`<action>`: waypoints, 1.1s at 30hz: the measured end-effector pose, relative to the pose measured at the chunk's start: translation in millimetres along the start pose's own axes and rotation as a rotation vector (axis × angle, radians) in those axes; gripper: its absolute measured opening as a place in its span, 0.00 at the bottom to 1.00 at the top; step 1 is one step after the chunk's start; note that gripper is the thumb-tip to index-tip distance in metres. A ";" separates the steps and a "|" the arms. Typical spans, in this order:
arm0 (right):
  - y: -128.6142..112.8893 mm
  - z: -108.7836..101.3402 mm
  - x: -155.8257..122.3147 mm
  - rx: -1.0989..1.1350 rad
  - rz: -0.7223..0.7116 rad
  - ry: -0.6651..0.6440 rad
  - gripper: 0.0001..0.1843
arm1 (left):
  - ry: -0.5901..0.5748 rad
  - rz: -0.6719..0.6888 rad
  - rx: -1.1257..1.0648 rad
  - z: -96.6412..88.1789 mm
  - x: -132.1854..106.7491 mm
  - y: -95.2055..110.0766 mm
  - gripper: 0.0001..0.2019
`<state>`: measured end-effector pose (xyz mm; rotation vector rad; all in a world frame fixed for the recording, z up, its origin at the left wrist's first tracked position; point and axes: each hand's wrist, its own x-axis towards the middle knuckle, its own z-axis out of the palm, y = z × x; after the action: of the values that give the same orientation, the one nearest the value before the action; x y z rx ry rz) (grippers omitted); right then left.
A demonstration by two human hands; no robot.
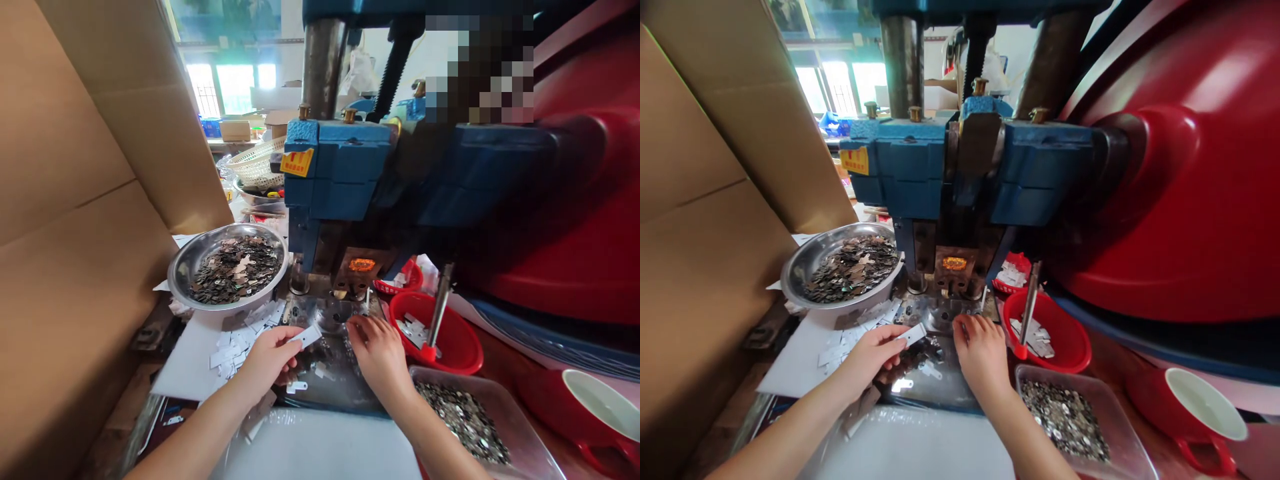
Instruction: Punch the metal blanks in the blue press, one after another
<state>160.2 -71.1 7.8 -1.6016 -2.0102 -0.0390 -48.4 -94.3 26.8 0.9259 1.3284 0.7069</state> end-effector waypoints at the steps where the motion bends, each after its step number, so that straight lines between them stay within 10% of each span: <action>1: -0.6 0.0 7.3 0.019 -0.015 0.014 0.13 | 0.015 0.006 0.012 0.7 1.1 0.6 0.19; 13: 3.0 -8.4 21.6 0.073 -0.207 0.006 0.16 | -0.019 0.073 -0.089 9.6 6.1 3.8 0.19; 21: -17.6 -14.2 -1.2 0.912 0.381 -0.437 0.20 | 0.136 0.742 0.451 22.0 12.4 1.5 0.19; 28: 4.5 5.6 21.7 0.520 0.136 0.048 0.12 | 0.217 1.029 0.721 23.9 54.4 5.7 0.23; 33: 13.9 21.4 36.7 0.385 0.085 0.105 0.11 | 0.213 1.075 1.021 19.7 70.8 7.4 0.20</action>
<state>159.4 -26.9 1.5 -1.4036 -1.7414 0.2744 -18.9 -32.6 -1.3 2.5441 1.3022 0.9210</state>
